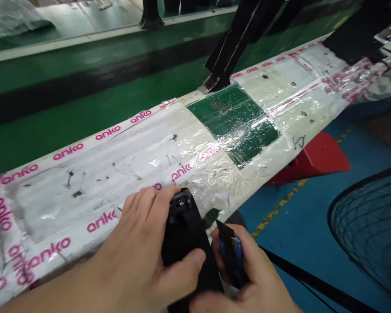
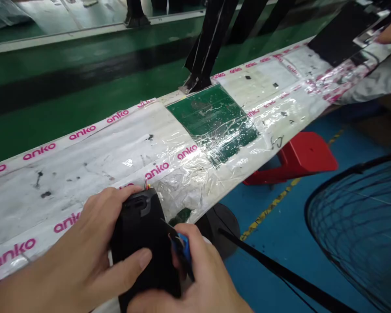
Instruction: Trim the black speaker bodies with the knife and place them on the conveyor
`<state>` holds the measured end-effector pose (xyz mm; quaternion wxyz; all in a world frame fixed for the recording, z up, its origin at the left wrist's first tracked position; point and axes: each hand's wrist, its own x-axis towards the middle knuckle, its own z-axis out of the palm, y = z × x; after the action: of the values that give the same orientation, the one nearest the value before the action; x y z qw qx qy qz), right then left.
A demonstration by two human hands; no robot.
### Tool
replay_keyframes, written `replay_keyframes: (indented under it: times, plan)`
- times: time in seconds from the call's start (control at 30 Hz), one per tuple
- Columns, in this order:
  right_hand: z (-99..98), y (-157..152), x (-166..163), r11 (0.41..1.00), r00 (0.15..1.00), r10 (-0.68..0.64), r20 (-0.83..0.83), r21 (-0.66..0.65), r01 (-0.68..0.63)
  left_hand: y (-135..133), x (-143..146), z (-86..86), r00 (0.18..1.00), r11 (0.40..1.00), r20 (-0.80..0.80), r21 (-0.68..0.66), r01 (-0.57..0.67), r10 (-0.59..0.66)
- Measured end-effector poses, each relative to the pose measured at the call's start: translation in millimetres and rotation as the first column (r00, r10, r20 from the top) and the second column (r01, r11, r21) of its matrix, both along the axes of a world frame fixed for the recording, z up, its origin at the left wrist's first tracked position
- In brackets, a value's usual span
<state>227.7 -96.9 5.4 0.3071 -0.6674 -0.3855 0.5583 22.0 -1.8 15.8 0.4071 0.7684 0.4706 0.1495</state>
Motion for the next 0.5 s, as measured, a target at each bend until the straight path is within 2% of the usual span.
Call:
replay_keyframes:
  times: [0.07, 0.13, 0.17, 0.23, 0.5]
  plan:
    - [-3.7, 3, -8, 0.983, 0.982, -0.178, -0.066, -0.057, 0.175, -3, -4, 4.6, 1.000, 0.999, 0.004, -0.026, -0.031, 0.031]
    - [-4.7, 7, -2, 0.946, 0.946, -0.323, -0.025, -0.052, 0.321, 1, -9, 5.4, 0.997, 0.985, 0.026, -0.164, -0.062, 0.068]
    - [-4.8, 10, 3, 0.935, 0.935, -0.354, -0.001, -0.039, 0.354, 5, -11, 4.5, 0.997, 0.972, 0.036, -0.228, -0.057, 0.067]
    - [-4.6, 14, 12, 0.937, 0.937, -0.350, 0.009, -0.010, 0.350, 13, -13, 1.6, 0.996, 0.958, 0.080, -0.287, -0.004, 0.028]
    - [-8.5, 18, 14, 0.944, 0.942, -0.329, -0.065, -0.028, 0.328, 20, -12, -14.4, 0.974, 0.947, 0.226, -0.304, 0.099, -0.029]
